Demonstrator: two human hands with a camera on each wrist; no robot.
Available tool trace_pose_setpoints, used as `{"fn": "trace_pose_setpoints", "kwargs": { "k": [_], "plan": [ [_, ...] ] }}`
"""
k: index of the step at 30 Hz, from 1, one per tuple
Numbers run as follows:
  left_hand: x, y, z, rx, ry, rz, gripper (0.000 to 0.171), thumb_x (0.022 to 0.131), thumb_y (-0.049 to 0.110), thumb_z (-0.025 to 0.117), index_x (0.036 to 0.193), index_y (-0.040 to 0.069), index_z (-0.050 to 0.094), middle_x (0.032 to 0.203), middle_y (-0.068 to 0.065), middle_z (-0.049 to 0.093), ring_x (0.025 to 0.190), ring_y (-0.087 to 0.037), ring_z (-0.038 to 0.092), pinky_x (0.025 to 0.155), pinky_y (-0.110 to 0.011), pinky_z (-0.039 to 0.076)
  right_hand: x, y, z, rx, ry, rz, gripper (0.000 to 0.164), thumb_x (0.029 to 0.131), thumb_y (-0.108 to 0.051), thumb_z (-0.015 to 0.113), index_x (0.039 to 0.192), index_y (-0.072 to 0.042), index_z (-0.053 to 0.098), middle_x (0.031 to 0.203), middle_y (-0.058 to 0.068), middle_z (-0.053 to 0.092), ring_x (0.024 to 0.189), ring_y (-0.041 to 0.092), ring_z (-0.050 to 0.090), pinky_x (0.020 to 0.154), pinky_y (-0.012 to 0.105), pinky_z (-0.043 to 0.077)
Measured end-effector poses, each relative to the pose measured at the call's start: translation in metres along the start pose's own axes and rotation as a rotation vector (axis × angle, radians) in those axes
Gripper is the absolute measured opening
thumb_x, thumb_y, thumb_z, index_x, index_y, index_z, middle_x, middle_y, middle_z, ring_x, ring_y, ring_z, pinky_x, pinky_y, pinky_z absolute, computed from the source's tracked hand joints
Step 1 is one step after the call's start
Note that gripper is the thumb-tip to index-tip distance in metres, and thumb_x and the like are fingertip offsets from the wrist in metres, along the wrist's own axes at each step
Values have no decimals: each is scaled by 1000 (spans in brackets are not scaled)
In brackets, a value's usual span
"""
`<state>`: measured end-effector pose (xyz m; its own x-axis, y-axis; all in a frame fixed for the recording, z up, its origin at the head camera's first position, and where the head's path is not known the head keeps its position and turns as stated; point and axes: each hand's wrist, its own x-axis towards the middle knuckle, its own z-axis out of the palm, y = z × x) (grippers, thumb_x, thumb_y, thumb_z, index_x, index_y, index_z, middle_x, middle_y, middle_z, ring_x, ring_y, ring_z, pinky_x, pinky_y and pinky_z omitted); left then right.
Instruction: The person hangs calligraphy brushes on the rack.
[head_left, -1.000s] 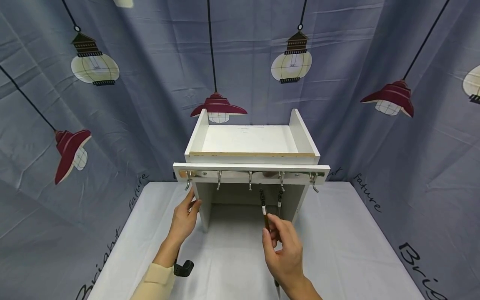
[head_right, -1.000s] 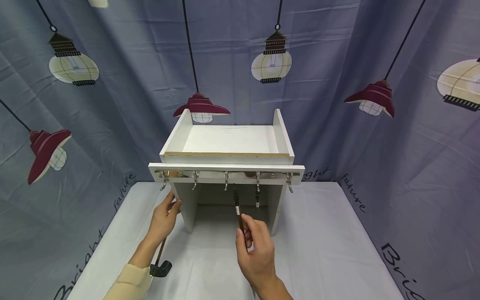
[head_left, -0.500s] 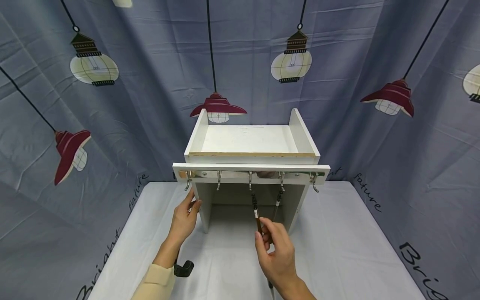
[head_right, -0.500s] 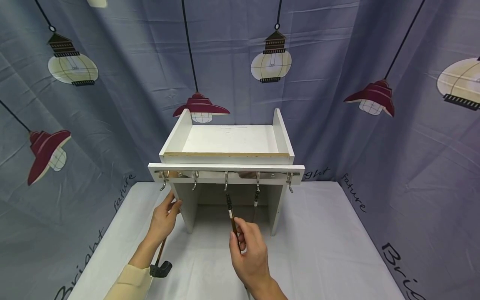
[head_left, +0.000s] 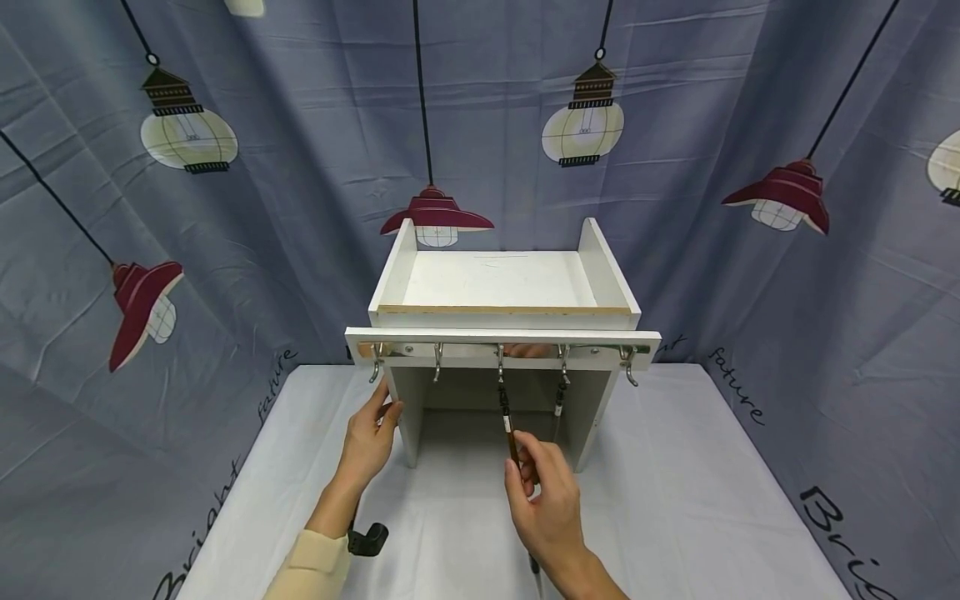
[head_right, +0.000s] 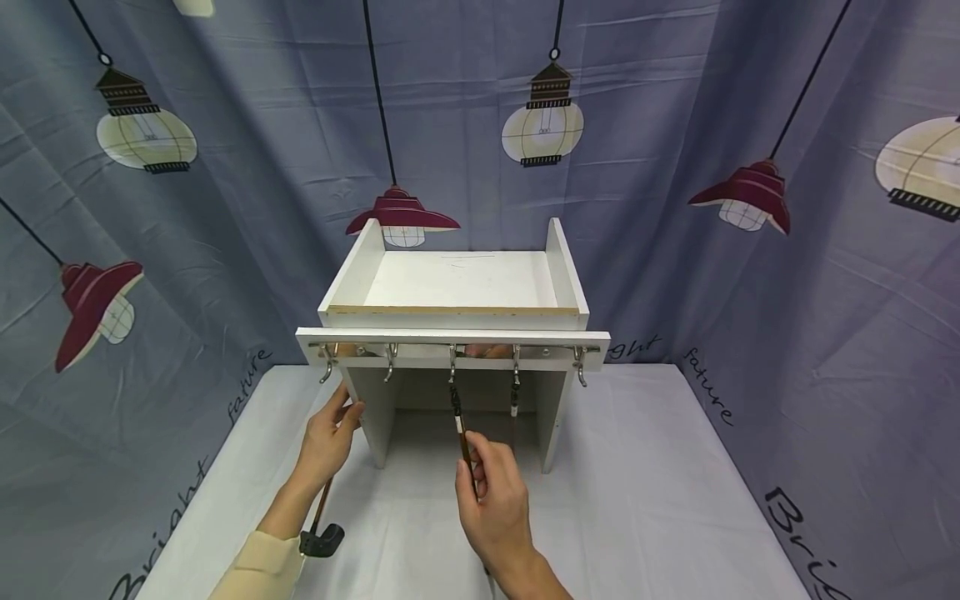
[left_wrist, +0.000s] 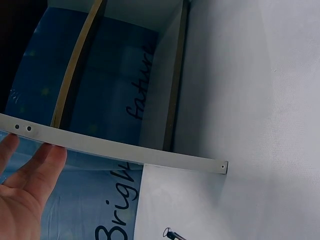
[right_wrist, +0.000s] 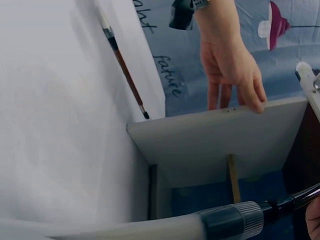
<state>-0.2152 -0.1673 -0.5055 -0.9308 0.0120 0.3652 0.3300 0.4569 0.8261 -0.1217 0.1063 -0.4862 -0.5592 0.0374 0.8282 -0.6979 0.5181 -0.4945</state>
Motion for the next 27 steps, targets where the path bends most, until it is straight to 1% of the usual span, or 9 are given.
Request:
{"fn": "trace_pose_setpoints", "kwargs": {
  "k": [5, 14, 22, 27],
  "plan": [
    [0, 0, 0, 4, -2, 8, 60, 108, 27, 56, 161, 9, 35, 156, -18, 50, 125, -37, 66, 95, -51, 59, -2, 6, 6, -2, -2, 35, 42, 83, 12, 72, 124, 2, 67, 94, 8, 61, 67, 11, 53, 53, 13, 45],
    [1, 0, 1, 8, 7, 16, 60, 108, 27, 57, 161, 10, 35, 155, -18, 50, 124, -38, 67, 94, -51, 60, -3, 18, 16, 6, -39, 118, 38, 87, 9, 72, 124, 2, 66, 96, 8, 62, 73, 9, 58, 55, 15, 49],
    [1, -1, 0, 1, 15, 19, 59, 108, 26, 57, 160, 9, 36, 155, -18, 51, 122, -37, 67, 93, -51, 60, 1, 25, 25, -6, -44, 70, 35, 86, 12, 73, 120, 5, 68, 96, 9, 62, 73, 10, 60, 58, 15, 51],
    [2, -1, 1, 4, 19, 41, 60, 108, 23, 58, 159, 3, 36, 154, -22, 51, 121, -39, 68, 92, -49, 60, 1, 30, 28, -19, -60, 107, 33, 86, 11, 73, 119, 7, 67, 97, 10, 62, 72, 9, 60, 59, 18, 54]
  ]
}}
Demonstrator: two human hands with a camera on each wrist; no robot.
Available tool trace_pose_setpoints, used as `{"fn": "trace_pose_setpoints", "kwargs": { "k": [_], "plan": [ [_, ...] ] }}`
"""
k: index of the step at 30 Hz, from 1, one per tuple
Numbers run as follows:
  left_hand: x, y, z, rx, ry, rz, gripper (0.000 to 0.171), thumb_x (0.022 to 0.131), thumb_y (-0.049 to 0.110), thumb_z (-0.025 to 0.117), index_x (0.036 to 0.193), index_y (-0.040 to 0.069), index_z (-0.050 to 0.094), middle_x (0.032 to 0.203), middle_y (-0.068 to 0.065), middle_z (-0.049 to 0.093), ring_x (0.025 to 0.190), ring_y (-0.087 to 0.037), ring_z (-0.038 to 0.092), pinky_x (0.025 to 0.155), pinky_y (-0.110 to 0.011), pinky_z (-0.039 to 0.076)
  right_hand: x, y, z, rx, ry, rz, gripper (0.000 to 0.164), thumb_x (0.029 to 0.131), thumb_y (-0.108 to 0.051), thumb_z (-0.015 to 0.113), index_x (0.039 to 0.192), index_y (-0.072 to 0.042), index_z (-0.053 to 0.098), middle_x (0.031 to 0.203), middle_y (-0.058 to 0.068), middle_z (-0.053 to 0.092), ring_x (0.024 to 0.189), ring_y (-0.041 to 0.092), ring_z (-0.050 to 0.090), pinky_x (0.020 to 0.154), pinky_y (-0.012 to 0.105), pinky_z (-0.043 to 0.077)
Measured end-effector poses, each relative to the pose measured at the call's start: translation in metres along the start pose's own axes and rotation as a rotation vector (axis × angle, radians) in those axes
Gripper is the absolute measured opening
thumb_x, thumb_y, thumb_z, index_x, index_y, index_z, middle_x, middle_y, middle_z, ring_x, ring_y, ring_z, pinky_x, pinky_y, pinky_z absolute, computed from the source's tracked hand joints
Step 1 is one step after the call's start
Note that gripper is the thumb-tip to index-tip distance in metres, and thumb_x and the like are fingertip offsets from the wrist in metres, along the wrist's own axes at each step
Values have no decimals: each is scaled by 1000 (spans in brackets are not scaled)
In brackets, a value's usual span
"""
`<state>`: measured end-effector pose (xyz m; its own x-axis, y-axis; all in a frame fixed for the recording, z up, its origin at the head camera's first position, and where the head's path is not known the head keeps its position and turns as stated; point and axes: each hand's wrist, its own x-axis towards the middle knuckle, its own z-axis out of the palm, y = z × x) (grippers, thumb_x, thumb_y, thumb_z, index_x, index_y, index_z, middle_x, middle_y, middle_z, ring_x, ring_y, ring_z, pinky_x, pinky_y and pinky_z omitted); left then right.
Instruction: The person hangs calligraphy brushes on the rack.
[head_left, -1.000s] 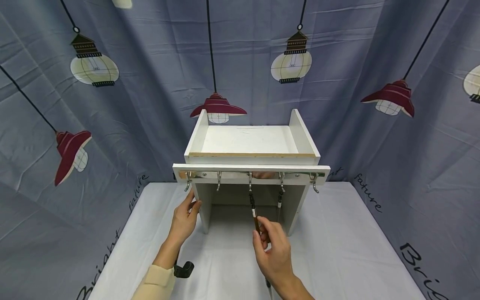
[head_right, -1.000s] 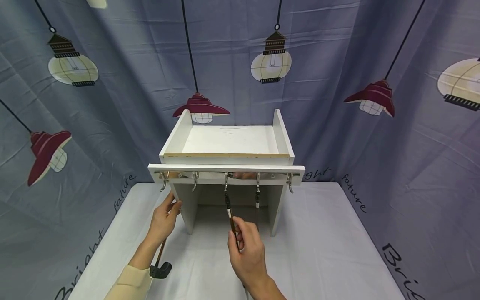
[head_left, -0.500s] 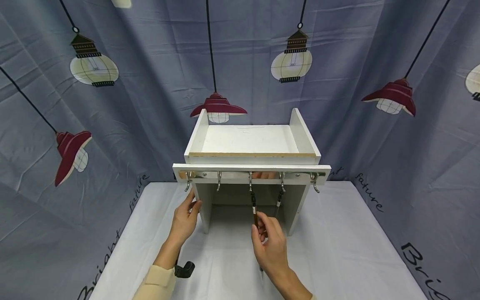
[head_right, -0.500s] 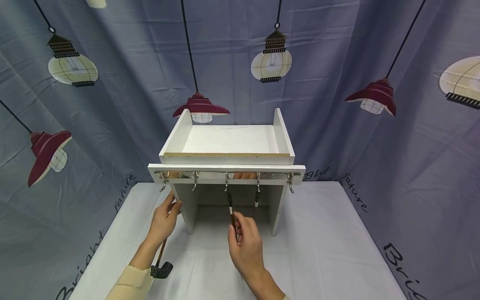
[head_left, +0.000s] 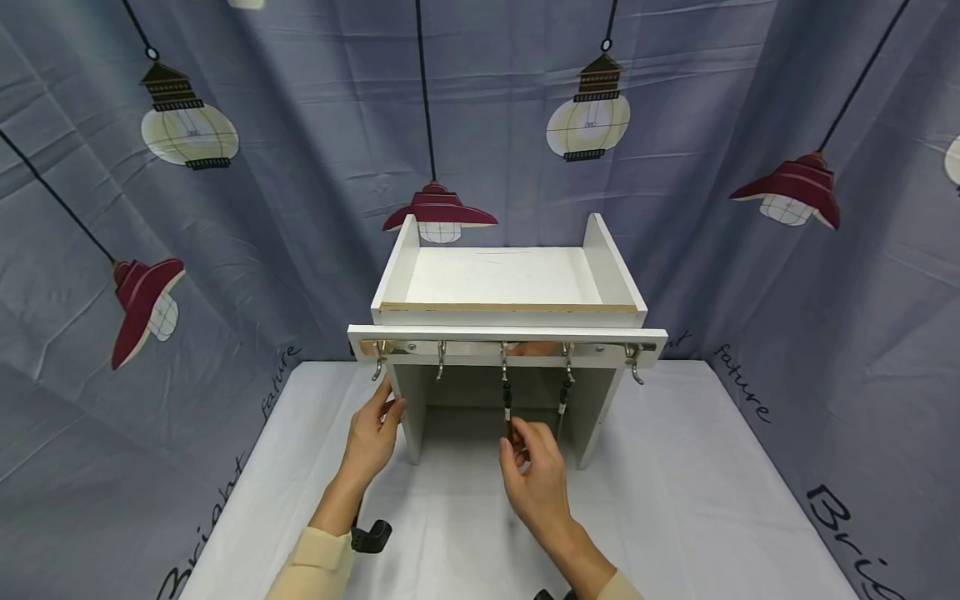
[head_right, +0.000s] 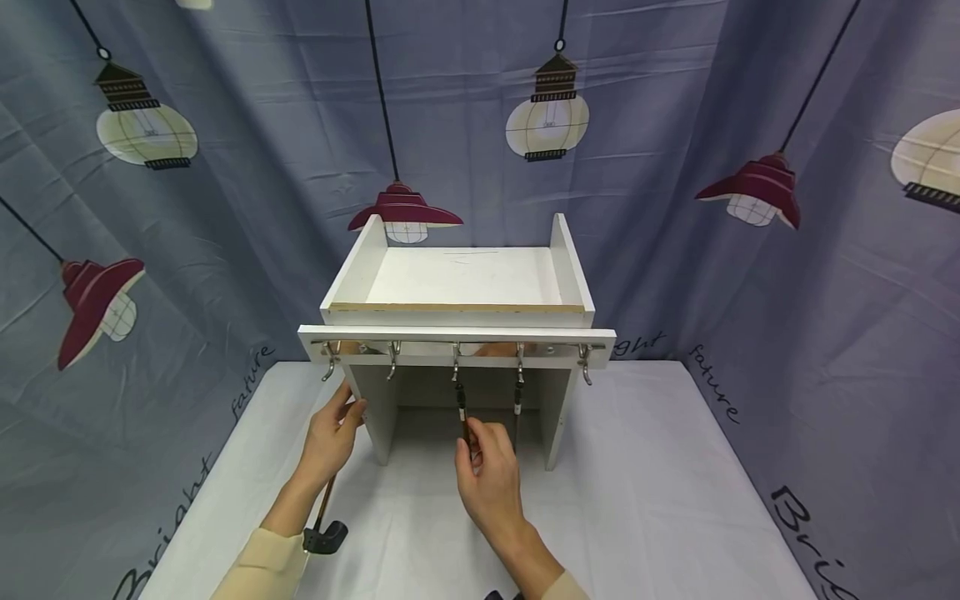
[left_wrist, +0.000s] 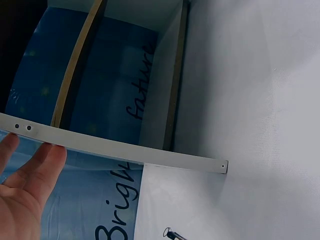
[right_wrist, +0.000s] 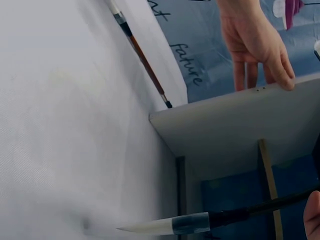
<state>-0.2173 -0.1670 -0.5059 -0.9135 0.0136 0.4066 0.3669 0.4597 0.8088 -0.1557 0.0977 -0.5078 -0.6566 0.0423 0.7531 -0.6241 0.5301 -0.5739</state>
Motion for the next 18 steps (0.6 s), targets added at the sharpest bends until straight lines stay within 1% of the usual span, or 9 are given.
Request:
{"fn": "trace_pose_setpoints", "kwargs": {
  "k": [5, 9, 12, 16, 18],
  "plan": [
    [0, 0, 0, 8, 5, 7, 59, 107, 23, 58, 159, 2, 36, 153, -23, 51, 121, -40, 68, 92, -49, 60, 1, 7, 4, -11, -12, 14, 33, 86, 11, 73, 119, 8, 66, 97, 11, 61, 72, 10, 60, 58, 22, 56],
    [0, 0, -1, 3, -2, -5, 59, 108, 25, 57, 159, 4, 36, 155, -22, 50, 122, -39, 67, 93, -51, 60, 3, 11, 8, -9, -21, 27, 34, 87, 10, 73, 119, 6, 66, 98, 11, 61, 73, 11, 61, 59, 22, 56],
    [0, 0, -1, 4, -5, -17, 60, 108, 26, 58, 159, 5, 36, 156, -20, 49, 123, -38, 67, 94, -52, 59, 2, 11, 8, -3, -36, 53, 36, 86, 9, 74, 121, 5, 66, 100, 12, 61, 73, 10, 61, 60, 22, 57],
    [0, 0, 0, 0, -9, -28, 60, 108, 26, 58, 160, 6, 36, 156, -19, 49, 123, -38, 66, 95, -53, 59, 1, 7, 3, -3, -61, 90, 42, 85, 6, 77, 125, 1, 66, 103, 10, 61, 75, 11, 60, 62, 24, 56],
    [0, 0, 0, -7, -12, -35, 60, 108, 26, 57, 160, 6, 36, 156, -19, 49, 124, -38, 66, 96, -53, 59, 1, 4, -3, 7, -65, 78, 45, 84, 7, 77, 126, -2, 66, 104, 9, 60, 78, 13, 58, 61, 24, 54]
  ]
}}
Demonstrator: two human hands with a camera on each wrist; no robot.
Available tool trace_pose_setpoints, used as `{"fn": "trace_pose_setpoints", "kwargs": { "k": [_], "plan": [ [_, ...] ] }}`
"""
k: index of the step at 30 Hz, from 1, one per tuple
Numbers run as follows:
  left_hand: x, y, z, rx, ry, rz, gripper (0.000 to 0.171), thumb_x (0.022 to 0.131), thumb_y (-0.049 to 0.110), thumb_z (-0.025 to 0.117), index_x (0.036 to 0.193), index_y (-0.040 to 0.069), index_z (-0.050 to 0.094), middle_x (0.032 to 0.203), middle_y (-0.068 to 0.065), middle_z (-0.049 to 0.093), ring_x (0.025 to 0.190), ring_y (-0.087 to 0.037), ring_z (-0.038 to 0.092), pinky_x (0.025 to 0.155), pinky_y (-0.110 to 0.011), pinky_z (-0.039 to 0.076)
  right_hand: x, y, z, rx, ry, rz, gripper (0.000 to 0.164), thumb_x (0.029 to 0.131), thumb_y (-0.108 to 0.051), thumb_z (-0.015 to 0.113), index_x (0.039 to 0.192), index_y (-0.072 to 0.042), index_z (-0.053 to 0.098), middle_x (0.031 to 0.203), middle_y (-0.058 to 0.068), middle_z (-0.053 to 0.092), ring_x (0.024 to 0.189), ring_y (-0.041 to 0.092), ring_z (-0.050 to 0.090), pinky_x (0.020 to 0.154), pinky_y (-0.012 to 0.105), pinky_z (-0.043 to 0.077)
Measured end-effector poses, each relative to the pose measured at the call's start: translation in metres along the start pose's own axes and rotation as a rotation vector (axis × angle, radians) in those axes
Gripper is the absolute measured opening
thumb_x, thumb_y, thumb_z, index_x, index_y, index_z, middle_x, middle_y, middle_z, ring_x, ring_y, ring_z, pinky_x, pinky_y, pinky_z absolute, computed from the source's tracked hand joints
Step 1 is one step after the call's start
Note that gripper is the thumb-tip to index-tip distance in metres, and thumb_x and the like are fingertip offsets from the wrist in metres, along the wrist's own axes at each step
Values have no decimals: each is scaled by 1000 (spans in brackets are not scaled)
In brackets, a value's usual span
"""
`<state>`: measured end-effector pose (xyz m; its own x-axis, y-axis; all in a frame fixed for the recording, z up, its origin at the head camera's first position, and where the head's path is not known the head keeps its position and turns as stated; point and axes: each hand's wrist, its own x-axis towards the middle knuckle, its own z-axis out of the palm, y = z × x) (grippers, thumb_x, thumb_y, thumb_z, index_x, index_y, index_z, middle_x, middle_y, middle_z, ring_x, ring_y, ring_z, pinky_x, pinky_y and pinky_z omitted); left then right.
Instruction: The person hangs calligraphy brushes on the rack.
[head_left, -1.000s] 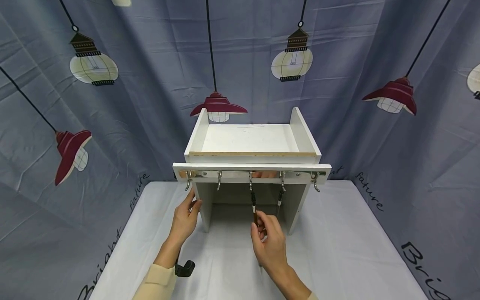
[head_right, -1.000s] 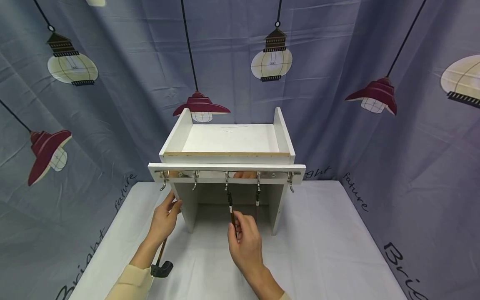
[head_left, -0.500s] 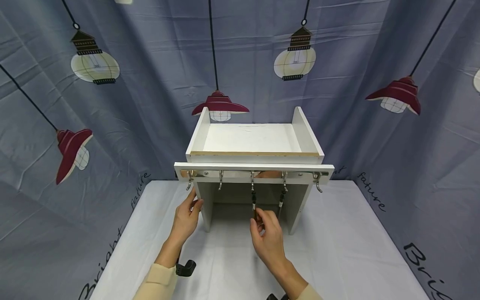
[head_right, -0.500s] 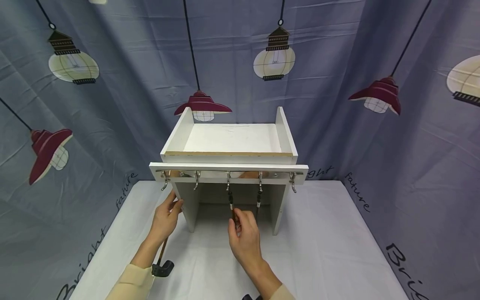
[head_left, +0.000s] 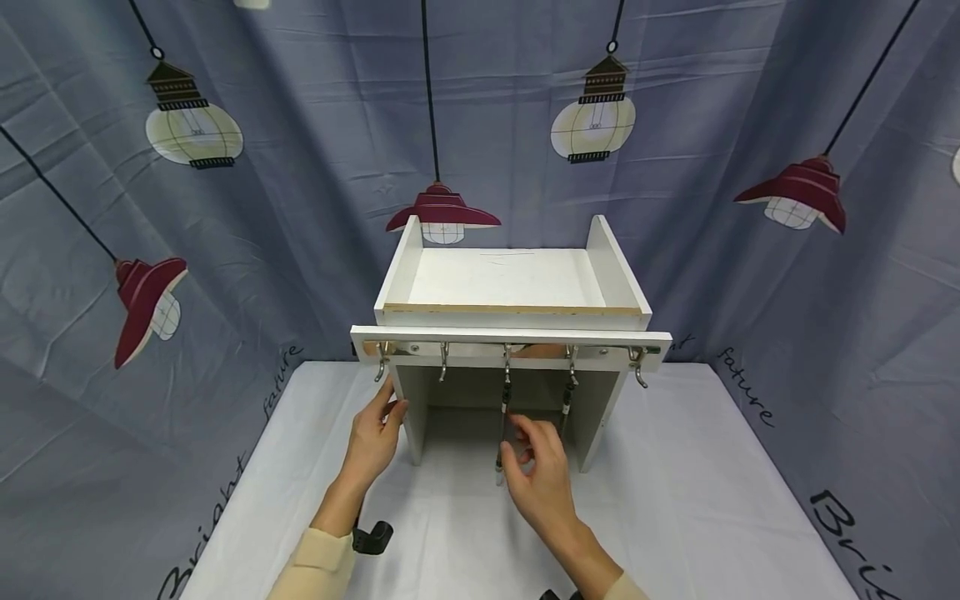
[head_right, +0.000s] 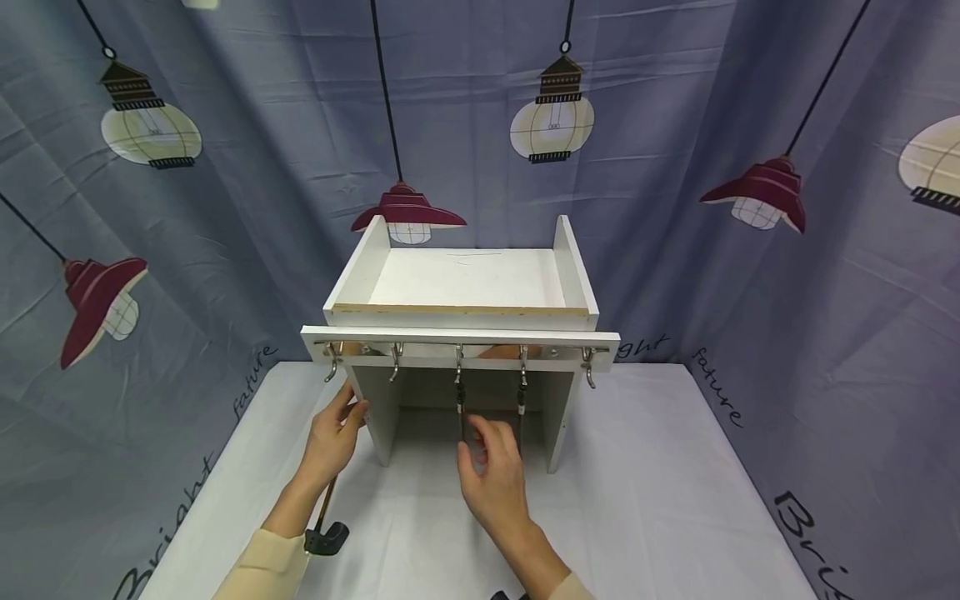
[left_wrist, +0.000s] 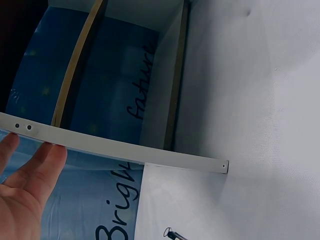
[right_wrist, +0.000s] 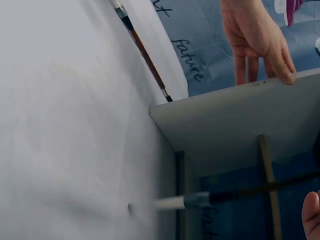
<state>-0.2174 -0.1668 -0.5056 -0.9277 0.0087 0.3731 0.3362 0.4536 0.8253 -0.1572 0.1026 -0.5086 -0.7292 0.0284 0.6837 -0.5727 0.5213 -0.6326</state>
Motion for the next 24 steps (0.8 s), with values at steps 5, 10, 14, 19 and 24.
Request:
{"fn": "trace_pose_setpoints", "kwargs": {
  "k": [5, 10, 14, 19, 24],
  "plan": [
    [0, 1, 0, -1, -5, -5, 60, 108, 26, 57, 160, 8, 36, 156, -19, 49, 125, -38, 65, 96, -52, 59, -5, -8, -25, 16, -25, -22, 50, 84, 6, 78, 130, -6, 65, 106, 4, 59, 87, 8, 54, 62, 20, 51],
    [0, -2, 1, 6, 6, 10, 60, 107, 26, 58, 160, 6, 36, 154, -20, 51, 124, -39, 66, 94, -51, 59, -11, -6, -55, 2, -33, -47, 52, 82, 6, 79, 131, -6, 65, 106, 6, 60, 87, 9, 55, 65, 16, 48],
    [0, -1, 1, 9, 2, 10, 60, 108, 26, 57, 160, 7, 36, 154, -20, 51, 123, -38, 67, 94, -50, 60, -15, 2, -78, -16, 12, -81, 53, 78, 11, 79, 128, -2, 67, 104, 8, 61, 87, 10, 56, 64, 16, 47],
    [-2, 1, 0, 4, 3, 6, 60, 108, 26, 57, 161, 8, 35, 155, -21, 50, 123, -39, 66, 93, -50, 60, -12, 19, -105, -77, 83, -31, 53, 76, 13, 80, 126, 1, 68, 101, 11, 62, 88, 3, 56, 65, 13, 48],
    [-1, 1, 1, 1, 3, 11, 60, 108, 26, 57, 161, 10, 35, 155, -20, 51, 124, -39, 66, 93, -50, 60, -3, 42, -122, -126, 166, 31, 51, 76, 13, 81, 125, 0, 70, 101, 13, 63, 87, 4, 56, 67, 8, 47]
  ]
}}
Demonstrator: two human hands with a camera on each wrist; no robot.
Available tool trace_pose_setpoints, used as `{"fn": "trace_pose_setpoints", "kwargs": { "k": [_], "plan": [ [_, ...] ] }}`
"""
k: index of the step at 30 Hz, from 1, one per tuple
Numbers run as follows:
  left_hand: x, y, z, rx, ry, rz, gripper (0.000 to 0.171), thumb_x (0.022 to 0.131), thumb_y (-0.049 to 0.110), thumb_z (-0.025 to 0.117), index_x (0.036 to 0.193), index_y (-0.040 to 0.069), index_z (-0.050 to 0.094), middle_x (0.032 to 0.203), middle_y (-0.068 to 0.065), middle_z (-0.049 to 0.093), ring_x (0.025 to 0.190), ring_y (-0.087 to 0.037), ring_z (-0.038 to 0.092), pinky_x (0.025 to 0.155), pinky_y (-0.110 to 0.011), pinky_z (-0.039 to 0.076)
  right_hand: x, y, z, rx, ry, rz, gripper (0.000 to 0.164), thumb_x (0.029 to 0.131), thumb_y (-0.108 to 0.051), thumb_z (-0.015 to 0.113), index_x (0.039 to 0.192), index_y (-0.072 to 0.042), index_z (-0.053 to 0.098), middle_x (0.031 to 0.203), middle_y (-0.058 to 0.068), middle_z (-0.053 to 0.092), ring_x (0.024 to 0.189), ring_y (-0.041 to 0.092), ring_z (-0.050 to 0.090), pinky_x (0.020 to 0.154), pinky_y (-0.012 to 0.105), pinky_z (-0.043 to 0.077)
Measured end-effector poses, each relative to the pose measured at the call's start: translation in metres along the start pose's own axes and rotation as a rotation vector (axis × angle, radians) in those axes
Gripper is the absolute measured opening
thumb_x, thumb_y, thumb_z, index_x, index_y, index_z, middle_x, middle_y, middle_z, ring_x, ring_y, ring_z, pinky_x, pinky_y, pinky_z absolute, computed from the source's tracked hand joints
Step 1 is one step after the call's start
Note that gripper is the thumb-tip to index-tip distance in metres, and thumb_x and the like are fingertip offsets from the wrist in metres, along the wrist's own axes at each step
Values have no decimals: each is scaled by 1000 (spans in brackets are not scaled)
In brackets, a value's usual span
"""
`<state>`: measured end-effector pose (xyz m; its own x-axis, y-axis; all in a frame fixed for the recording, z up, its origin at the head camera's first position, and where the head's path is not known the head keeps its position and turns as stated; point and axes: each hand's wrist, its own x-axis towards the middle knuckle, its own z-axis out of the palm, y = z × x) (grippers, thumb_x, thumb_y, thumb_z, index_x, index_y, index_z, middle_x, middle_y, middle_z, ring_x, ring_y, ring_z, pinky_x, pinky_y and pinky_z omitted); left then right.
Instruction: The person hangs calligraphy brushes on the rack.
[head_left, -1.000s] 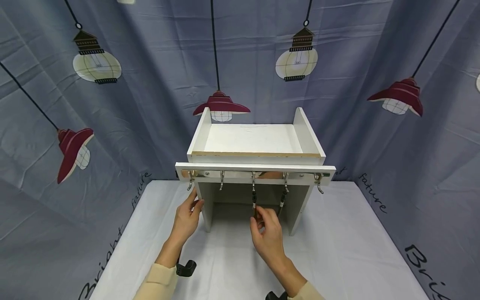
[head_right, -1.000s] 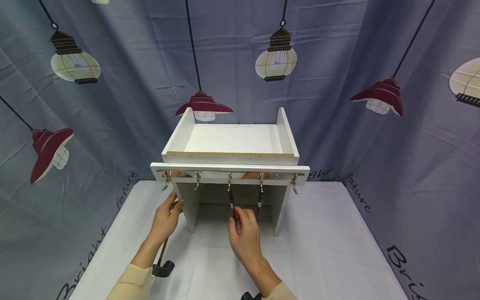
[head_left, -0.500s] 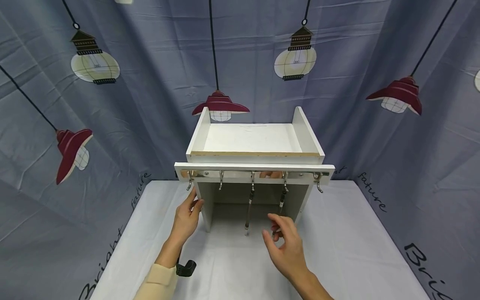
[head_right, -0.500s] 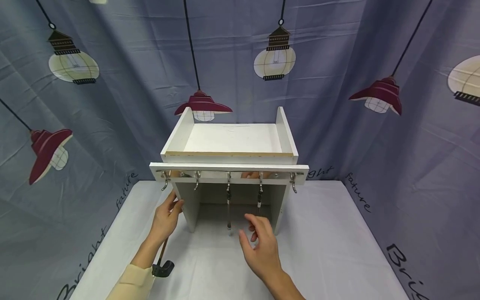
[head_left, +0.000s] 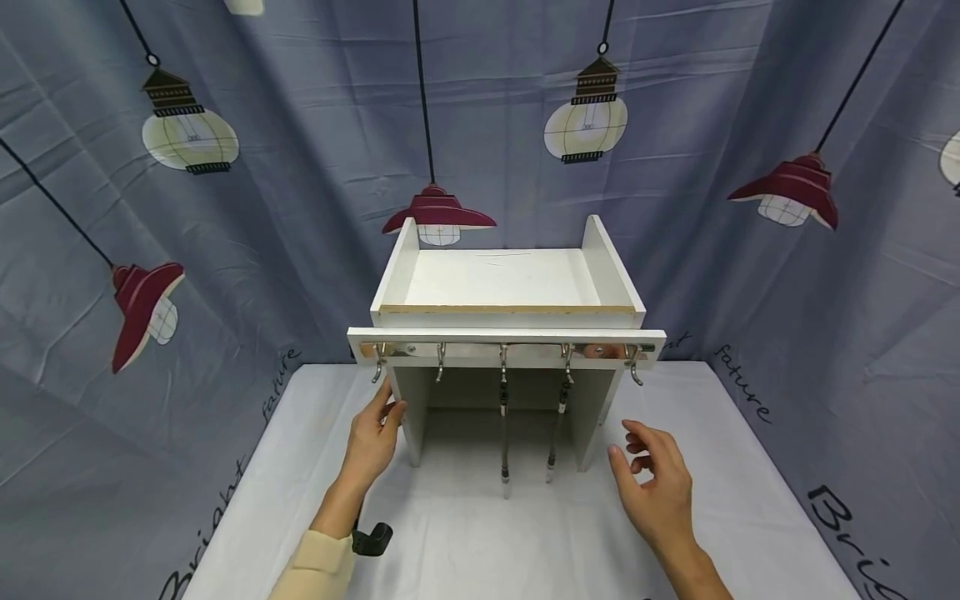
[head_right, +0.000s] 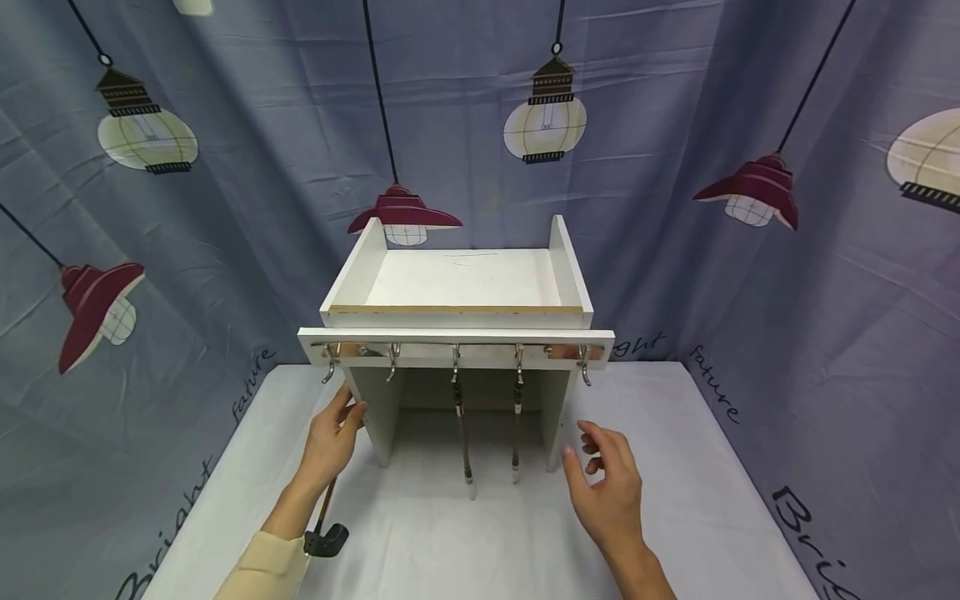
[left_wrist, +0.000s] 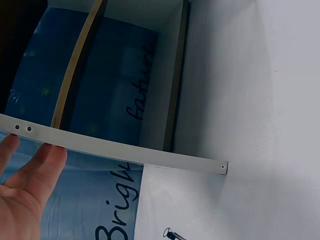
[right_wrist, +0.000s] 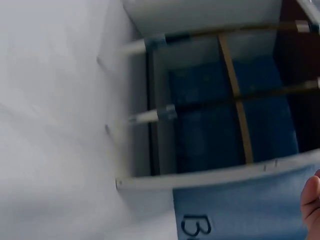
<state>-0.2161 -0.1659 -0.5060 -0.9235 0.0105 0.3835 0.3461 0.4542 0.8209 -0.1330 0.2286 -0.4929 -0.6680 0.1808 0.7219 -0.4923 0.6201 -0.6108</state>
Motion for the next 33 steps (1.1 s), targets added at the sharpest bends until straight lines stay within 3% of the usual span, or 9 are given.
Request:
{"fn": "trace_pose_setpoints", "kwargs": {
  "k": [6, 10, 13, 16, 21, 26, 33],
  "plan": [
    [0, -2, 1, 14, 3, 15, 60, 107, 24, 57, 160, 7, 35, 155, -22, 50, 123, -39, 66, 92, -49, 60, 11, 25, -1, -11, 16, 129, 49, 84, 6, 79, 131, -2, 67, 112, 14, 66, 98, -2, 57, 73, 4, 47],
    [0, -2, 1, 16, 5, 13, 60, 107, 25, 57, 160, 6, 35, 155, -22, 49, 123, -39, 66, 93, -49, 60, 16, 36, 6, 10, -55, 226, 57, 89, 0, 77, 143, -6, 59, 131, 13, 65, 114, -1, 56, 81, 2, 47],
    [1, -2, 1, 19, 8, 15, 60, 108, 25, 57, 160, 7, 35, 155, -21, 49, 123, -38, 67, 92, -49, 60, 18, 43, 14, 28, -115, 279, 64, 93, -5, 75, 152, -13, 51, 143, 11, 60, 124, 7, 56, 86, 2, 45],
    [1, -3, 1, 28, 7, 16, 60, 108, 25, 57, 161, 8, 35, 155, -21, 49, 123, -38, 67, 93, -49, 60, 18, 49, 22, 34, -173, 298, 70, 97, -11, 73, 159, -16, 42, 154, 11, 52, 134, 24, 56, 91, 1, 44],
    [0, -3, 2, 33, -2, 6, 60, 108, 25, 56, 161, 7, 34, 156, -21, 48, 124, -37, 66, 95, -50, 59, 18, 53, 31, 91, -251, 292, 75, 100, -13, 70, 163, -9, 30, 165, 17, 38, 141, 44, 49, 94, 0, 44],
    [0, -3, 2, 31, 0, -6, 60, 108, 27, 56, 161, 9, 34, 156, -19, 49, 123, -37, 67, 94, -49, 60, 22, 54, 36, 168, -282, 295, 74, 102, -11, 67, 163, -4, 26, 166, 21, 32, 142, 48, 44, 94, 1, 45],
    [0, -1, 1, 33, 2, -1, 60, 108, 26, 56, 161, 9, 35, 155, -20, 50, 123, -37, 67, 93, -50, 60, 25, 55, 41, 169, -281, 338, 69, 106, -16, 61, 164, -13, 25, 164, 17, 38, 140, 44, 49, 91, -2, 43]
  ]
}}
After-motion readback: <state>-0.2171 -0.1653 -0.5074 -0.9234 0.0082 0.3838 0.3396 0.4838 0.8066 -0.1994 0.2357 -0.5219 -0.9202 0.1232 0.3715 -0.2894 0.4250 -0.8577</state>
